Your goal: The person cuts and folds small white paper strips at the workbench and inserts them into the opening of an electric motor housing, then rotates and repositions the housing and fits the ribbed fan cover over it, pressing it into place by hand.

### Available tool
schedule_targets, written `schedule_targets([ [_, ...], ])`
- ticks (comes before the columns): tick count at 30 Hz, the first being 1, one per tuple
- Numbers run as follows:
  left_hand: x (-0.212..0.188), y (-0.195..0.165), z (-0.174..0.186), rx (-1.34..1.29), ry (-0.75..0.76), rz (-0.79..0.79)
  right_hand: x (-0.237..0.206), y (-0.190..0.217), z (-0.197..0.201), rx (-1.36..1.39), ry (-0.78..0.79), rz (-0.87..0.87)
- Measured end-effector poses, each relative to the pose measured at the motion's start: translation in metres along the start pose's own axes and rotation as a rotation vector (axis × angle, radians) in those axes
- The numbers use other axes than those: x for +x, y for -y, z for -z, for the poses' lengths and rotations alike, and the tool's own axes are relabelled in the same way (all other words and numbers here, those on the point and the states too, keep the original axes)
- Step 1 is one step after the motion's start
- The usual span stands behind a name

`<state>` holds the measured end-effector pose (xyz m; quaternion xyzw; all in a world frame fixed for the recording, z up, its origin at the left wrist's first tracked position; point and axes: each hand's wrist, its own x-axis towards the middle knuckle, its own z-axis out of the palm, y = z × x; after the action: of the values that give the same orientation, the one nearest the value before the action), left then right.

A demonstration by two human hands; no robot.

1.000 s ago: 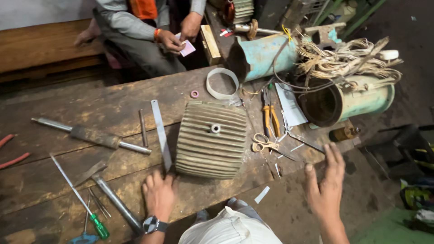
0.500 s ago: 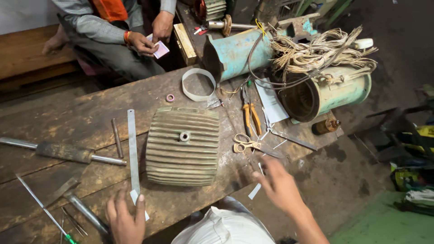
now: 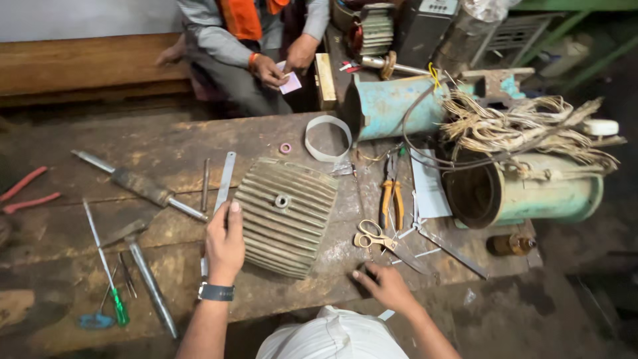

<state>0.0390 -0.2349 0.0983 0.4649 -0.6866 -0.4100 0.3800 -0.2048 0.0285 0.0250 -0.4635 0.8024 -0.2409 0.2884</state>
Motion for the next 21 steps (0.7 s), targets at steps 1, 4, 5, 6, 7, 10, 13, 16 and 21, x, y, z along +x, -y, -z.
schedule_targets([
  [1,-0.001,0.001,-0.002,-0.005,-0.019,-0.045,0.003,-0.002,0.0,0.015,-0.01,-0.054],
  [4,-0.005,0.007,-0.007,-0.051,0.001,0.049,0.009,-0.006,0.005,0.046,-0.015,-0.146],
  [5,-0.005,0.01,-0.01,-0.046,-0.024,0.041,0.011,-0.009,0.008,0.053,-0.018,-0.164],
  [6,-0.005,0.013,-0.014,-0.041,-0.046,0.032,0.014,-0.012,0.01,0.162,0.041,-0.225],
  [7,-0.005,0.016,-0.016,-0.034,-0.062,0.023,0.016,-0.016,0.011,0.273,0.099,-0.29],
  [10,-0.007,0.026,-0.024,-0.044,-0.107,0.023,0.016,-0.027,0.015,0.356,0.11,-0.162],
  [13,-0.01,0.029,-0.031,-0.09,-0.135,0.142,0.01,-0.041,0.024,0.678,0.139,-0.14],
  [16,-0.018,0.027,-0.033,0.057,-0.19,0.019,0.0,-0.038,0.05,1.112,0.051,-0.004],
  [21,-0.023,0.007,-0.036,0.056,-0.244,0.007,-0.012,-0.023,0.109,-0.112,-0.551,0.895],
])
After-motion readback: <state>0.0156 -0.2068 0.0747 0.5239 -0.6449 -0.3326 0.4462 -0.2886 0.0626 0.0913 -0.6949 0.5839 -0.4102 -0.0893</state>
